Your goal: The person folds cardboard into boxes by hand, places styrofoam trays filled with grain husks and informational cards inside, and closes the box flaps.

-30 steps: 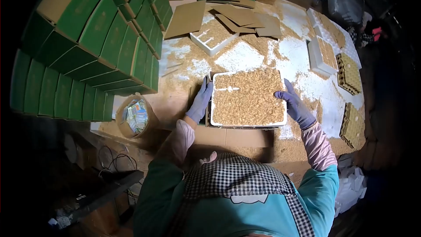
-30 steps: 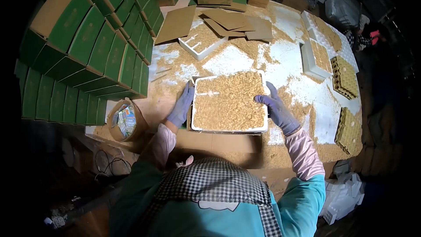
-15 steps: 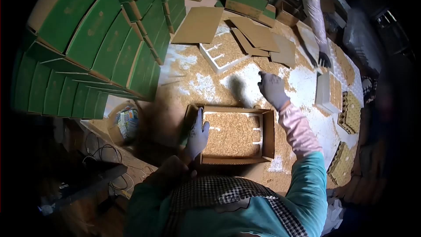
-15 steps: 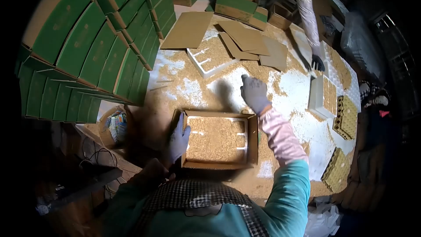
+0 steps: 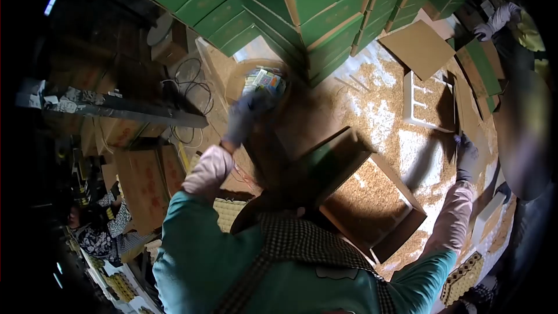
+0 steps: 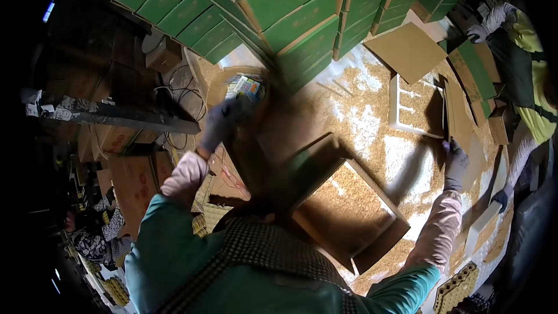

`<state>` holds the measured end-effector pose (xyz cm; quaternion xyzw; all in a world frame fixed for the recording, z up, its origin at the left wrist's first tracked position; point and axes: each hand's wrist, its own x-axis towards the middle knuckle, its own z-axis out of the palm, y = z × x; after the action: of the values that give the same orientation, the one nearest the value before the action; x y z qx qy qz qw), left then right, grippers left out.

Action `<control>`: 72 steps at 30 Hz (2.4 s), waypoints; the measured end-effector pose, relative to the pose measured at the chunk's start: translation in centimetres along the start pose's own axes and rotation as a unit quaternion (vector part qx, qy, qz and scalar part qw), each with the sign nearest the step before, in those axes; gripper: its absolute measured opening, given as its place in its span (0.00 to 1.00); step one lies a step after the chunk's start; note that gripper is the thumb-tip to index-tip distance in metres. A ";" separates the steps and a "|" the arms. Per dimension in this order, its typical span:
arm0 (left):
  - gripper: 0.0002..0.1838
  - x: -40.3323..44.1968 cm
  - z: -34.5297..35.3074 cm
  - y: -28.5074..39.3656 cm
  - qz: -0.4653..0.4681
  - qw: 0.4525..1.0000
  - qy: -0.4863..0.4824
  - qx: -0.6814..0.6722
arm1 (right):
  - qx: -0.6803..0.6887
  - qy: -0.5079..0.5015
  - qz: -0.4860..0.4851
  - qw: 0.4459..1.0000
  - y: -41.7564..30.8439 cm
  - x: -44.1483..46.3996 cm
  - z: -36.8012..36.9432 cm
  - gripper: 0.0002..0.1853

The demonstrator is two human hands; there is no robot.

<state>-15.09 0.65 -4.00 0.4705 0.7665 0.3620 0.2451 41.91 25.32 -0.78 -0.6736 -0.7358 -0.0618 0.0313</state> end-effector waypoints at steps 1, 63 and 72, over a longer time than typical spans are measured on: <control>0.15 1.6 -1.0 -0.4 -0.031 0.993 -0.020 0.115 | 0.005 0.011 -0.026 1.000 0.2 -1.1 -1.4 0.17; 0.28 -7.6 18.7 5.5 0.174 0.890 -0.422 0.003 | 0.332 -0.213 0.241 0.887 -4.5 -33.5 8.3 0.55; 0.31 -3.9 11.7 14.5 0.147 0.789 -0.537 -0.260 | 0.801 0.005 0.210 0.560 -14.6 -32.2 -6.3 0.37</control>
<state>2.88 5.25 0.35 0.6147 0.3098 0.2681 0.6740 30.02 -8.53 0.58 -0.5065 -0.3202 0.5579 0.5741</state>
